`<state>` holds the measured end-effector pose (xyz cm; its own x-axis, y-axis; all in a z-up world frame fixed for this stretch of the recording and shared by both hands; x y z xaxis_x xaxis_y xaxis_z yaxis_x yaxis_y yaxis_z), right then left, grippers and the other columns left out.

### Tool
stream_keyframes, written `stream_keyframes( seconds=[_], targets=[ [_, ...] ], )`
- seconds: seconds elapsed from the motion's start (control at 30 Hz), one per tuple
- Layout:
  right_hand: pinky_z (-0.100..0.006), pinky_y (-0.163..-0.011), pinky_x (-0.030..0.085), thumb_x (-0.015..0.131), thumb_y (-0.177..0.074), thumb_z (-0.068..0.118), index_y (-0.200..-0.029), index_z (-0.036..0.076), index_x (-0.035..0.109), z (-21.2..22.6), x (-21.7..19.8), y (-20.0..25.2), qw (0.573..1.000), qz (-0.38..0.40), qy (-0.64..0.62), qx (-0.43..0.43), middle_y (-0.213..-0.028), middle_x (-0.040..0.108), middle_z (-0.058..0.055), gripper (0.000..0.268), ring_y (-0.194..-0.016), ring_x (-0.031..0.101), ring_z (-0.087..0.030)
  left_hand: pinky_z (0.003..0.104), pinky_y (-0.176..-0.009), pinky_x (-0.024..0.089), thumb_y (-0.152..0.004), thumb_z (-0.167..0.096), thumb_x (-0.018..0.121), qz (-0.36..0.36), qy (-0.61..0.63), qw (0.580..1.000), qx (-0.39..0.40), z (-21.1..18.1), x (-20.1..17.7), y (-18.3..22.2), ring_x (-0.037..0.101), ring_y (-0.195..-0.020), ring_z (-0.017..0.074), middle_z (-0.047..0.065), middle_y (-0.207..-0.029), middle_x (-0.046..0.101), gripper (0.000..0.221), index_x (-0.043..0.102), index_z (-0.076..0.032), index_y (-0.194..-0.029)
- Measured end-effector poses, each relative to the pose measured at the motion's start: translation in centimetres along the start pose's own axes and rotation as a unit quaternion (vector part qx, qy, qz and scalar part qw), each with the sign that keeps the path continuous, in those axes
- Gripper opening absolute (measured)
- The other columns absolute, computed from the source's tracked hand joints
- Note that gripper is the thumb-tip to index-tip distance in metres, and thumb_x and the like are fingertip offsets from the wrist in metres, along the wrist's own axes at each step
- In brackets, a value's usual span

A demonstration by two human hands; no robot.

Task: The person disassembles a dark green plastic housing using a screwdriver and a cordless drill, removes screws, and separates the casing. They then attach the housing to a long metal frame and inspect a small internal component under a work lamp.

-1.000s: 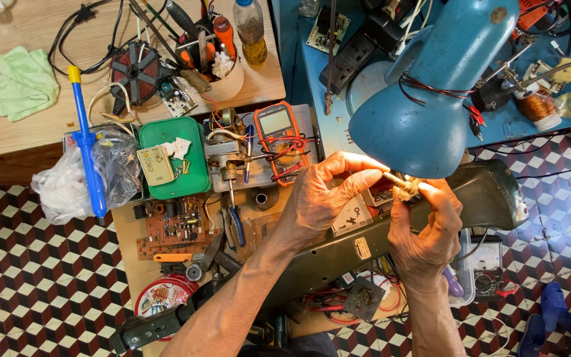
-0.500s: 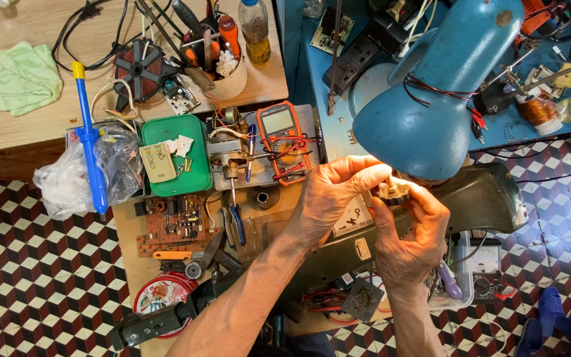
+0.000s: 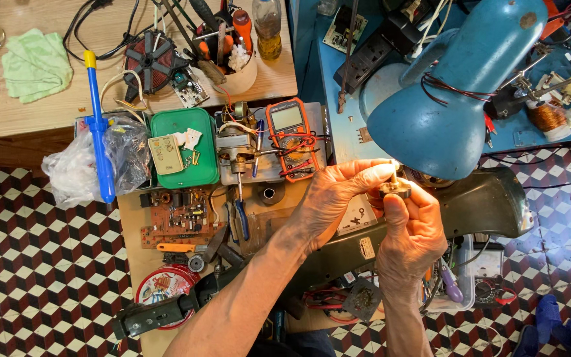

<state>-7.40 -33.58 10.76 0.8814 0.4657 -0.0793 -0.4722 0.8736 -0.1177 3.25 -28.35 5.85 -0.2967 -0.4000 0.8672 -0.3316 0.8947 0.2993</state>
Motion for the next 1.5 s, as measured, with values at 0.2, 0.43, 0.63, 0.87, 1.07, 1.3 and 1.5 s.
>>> stream_keyframes(
  seconds=[0.2, 0.43, 0.63, 0.87, 1.07, 1.3, 1.5],
  targets=[
    [-0.026, -0.09, 0.059, 0.069, -0.105, 0.036, -0.122, -0.005, 0.064, 0.1, 0.2, -0.1, 1.0, 0.01, -0.012, 0.014, -0.106, 0.074, -0.011, 0.045, -0.096, 0.071, -0.013, 0.026, -0.076, 0.058, -0.099, -0.018, 0.073, -0.001, -0.028, 1.0, 0.011, -0.1, -0.3, 0.0, 0.069, -0.085, 0.0119, 0.006, -0.101, 0.075, 0.026, 0.073, -0.003, -0.12],
    [-0.029, -0.093, 0.058, 0.064, -0.108, 0.043, -0.118, -0.004, 0.065, 0.1, 0.3, 0.0, 0.999, 0.032, -0.035, 0.017, -0.107, 0.073, -0.012, 0.048, -0.099, 0.07, -0.015, 0.025, -0.081, 0.058, -0.098, -0.02, 0.074, -0.014, -0.082, 0.996, 0.035, -0.7, -0.2, 0.2, 0.07, -0.089, 0.0108, 0.007, -0.103, 0.076, 0.029, 0.074, -0.003, -0.121],
    [-0.03, -0.09, 0.059, 0.064, -0.108, 0.04, -0.115, -0.003, 0.066, -0.6, 0.1, 0.0, 0.998, 0.028, -0.057, 0.026, -0.105, 0.073, -0.011, 0.044, -0.095, 0.069, -0.015, 0.025, -0.08, 0.058, -0.098, -0.02, 0.073, -0.027, -0.095, 0.994, 0.043, -1.1, 0.2, 0.6, 0.07, -0.087, 0.0108, 0.007, -0.101, 0.076, 0.028, 0.074, -0.003, -0.12],
    [-0.028, -0.088, 0.058, 0.067, -0.106, 0.036, -0.115, -0.004, 0.066, -0.9, 0.0, 0.3, 0.998, 0.018, -0.043, 0.035, -0.104, 0.072, -0.01, 0.041, -0.094, 0.067, -0.013, 0.025, -0.079, 0.057, -0.098, -0.023, 0.071, -0.09, -0.232, 0.963, 0.104, -2.5, 0.4, 1.2, 0.069, -0.085, 0.0093, 0.005, -0.096, 0.075, 0.025, 0.075, -0.002, -0.11],
    [-0.031, -0.093, 0.058, 0.067, -0.108, 0.036, -0.117, -0.005, 0.065, -0.7, 0.1, 0.5, 0.997, 0.038, -0.064, 0.036, -0.107, 0.071, -0.012, 0.042, -0.097, 0.068, -0.016, 0.024, -0.081, 0.058, -0.099, -0.025, 0.07, -0.122, -0.353, 0.912, 0.169, -3.7, 0.7, 2.4, 0.069, -0.089, 0.0071, 0.005, -0.097, 0.076, 0.028, 0.075, -0.001, -0.11],
    [-0.041, -0.091, 0.06, 0.059, -0.107, 0.043, -0.116, -0.006, 0.064, -2.3, 0.7, 0.8, 0.967, 0.059, -0.203, 0.145, -0.104, 0.072, -0.019, 0.05, -0.096, 0.072, -0.027, 0.025, -0.067, 0.058, -0.1, -0.024, 0.068, -0.091, -0.202, 0.97, 0.095, -2.0, 0.2, 2.3, 0.068, -0.074, 0.0101, 0.007, -0.089, 0.072, 0.03, 0.071, 0.001, -0.116],
    [-0.042, -0.095, 0.054, 0.055, -0.112, 0.043, -0.123, -0.007, 0.063, -4.7, 0.7, 1.9, 0.907, 0.067, -0.334, 0.249, -0.103, 0.071, -0.019, 0.052, -0.099, 0.068, -0.026, 0.022, -0.071, 0.058, -0.104, -0.025, 0.064, -0.063, -0.188, 0.975, 0.102, -1.5, 0.0, 2.7, 0.07, -0.08, 0.0091, 0.005, -0.097, 0.072, 0.032, 0.068, 0.003, -0.119]
  ],
)
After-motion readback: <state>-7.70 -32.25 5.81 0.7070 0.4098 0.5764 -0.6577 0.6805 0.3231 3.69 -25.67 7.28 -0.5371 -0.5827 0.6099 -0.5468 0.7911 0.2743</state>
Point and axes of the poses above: each hand's wrist, its own y-axis away from the middle knuckle, its own x-axis out of the palm, z = x × y, the point moved 8 cm from there along -y, towards the middle knuckle
